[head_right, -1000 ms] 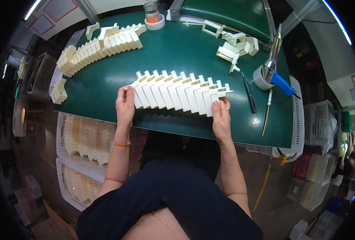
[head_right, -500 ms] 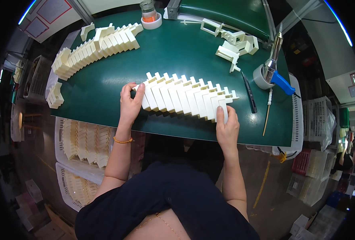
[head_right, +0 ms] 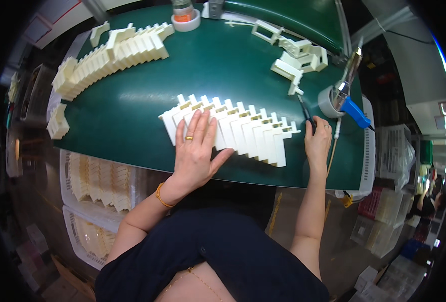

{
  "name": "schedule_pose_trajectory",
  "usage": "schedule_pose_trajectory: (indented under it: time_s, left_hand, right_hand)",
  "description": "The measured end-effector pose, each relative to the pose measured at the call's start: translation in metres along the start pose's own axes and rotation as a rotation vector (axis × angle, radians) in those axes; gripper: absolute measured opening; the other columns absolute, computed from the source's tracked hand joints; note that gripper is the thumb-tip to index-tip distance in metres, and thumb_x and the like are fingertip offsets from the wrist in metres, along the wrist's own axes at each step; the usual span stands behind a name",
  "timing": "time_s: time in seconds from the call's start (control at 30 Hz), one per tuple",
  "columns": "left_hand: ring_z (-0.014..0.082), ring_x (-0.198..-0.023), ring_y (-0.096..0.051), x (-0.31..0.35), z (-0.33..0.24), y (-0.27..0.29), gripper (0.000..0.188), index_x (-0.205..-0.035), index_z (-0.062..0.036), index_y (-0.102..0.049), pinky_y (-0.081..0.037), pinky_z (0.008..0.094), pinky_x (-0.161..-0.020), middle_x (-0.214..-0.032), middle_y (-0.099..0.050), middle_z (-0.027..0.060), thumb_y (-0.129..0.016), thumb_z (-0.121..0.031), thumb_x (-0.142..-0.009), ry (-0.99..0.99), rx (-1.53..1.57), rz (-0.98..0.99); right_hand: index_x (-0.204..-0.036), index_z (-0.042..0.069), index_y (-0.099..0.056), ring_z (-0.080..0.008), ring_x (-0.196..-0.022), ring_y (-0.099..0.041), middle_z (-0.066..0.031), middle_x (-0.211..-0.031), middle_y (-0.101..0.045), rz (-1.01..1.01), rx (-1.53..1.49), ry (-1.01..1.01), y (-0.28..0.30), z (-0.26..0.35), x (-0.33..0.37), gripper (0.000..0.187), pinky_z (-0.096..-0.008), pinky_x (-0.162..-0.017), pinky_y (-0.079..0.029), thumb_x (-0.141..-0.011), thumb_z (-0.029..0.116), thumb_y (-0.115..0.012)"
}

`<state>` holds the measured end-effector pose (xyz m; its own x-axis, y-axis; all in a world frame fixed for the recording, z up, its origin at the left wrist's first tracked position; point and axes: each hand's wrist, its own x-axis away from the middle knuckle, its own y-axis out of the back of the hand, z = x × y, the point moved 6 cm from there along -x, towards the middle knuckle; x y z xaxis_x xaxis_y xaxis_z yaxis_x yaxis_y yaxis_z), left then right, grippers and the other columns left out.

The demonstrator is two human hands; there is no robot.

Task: Inspecting, cleaning with an air gun, and packing molded plastic parts into storage bins on a factory workbench.

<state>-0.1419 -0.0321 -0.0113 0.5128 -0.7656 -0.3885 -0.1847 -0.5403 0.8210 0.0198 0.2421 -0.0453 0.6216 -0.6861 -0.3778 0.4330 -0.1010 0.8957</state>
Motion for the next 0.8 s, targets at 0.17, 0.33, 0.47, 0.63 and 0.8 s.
schedule_pose_trajectory:
  time_s: [0.17, 0.33, 0.47, 0.63, 0.8]
  left_hand:
    - [0.0335, -0.131, -0.036, 0.005, 0.005, -0.002, 0.063, -0.123, 0.0072, -0.05, -0.02, 0.05, -0.107, -0.136, -0.044, 0.0224, -0.065, -0.039, -0.082, 0.005, -0.074, 0.003]
    - [0.0323, -0.13, -0.038, 0.001, 0.001, -0.001, 0.062, -0.119, 0.0062, -0.054, -0.022, 0.052, -0.107, -0.132, -0.047, 0.0215, -0.064, -0.042, -0.08, 0.007, -0.078, -0.029]
    - [0.032, -0.128, -0.041, 0.003, 0.003, -0.004, 0.064, -0.12, 0.006, -0.053, -0.021, 0.0501, -0.107, -0.132, -0.048, 0.0213, -0.066, -0.041, -0.079, 0.006, -0.065, -0.035]
    - [0.0308, -0.128, -0.041, 0.004, 0.006, -0.004, 0.063, -0.121, 0.004, -0.054, -0.02, 0.0493, -0.108, -0.132, -0.048, 0.0197, -0.065, -0.043, -0.08, 0.018, -0.086, -0.059]
    - [0.0295, -0.128, -0.04, 0.003, 0.006, -0.005, 0.064, -0.121, 0.0024, -0.054, -0.02, 0.0496, -0.108, -0.133, -0.048, 0.0186, -0.064, -0.045, -0.08, 0.023, -0.111, -0.051]
  right_hand:
    - [-0.098, -0.001, -0.062, -0.0317, -0.088, -0.059, -0.0172, -0.096, -0.062, -0.22, 0.157, -0.206, 0.026, -0.036, 0.006, 0.026, -0.0394, -0.083, -0.045, -0.087, 0.022, -0.062]
    - [-0.097, 0.001, -0.061, -0.0364, -0.088, -0.058, -0.0194, -0.091, -0.061, -0.08, 0.142, -0.345, 0.017, -0.102, 0.046, 0.016, -0.0422, -0.078, -0.046, -0.088, 0.014, -0.055]
    - [-0.099, 0.0, -0.061, -0.018, -0.077, -0.059, -0.0082, -0.089, -0.059, -0.22, -0.243, -0.316, 0.069, -0.011, 0.028, 0.013, -0.0279, -0.07, -0.048, -0.092, 0.01, -0.055]
    - [-0.078, 0.0, -0.055, -0.0085, -0.064, -0.048, -0.0047, -0.078, -0.053, 0.111, -0.503, 0.223, 0.054, 0.13, -0.018, 0.017, -0.0247, -0.053, -0.038, -0.083, 0.008, -0.068]
    - [-0.072, 0.002, -0.057, -0.0185, -0.055, -0.052, -0.0066, -0.069, -0.055, 0.152, -0.37, 0.6, 0.022, 0.192, -0.042, 0.022, -0.0299, -0.049, -0.041, -0.074, 0.015, -0.076]
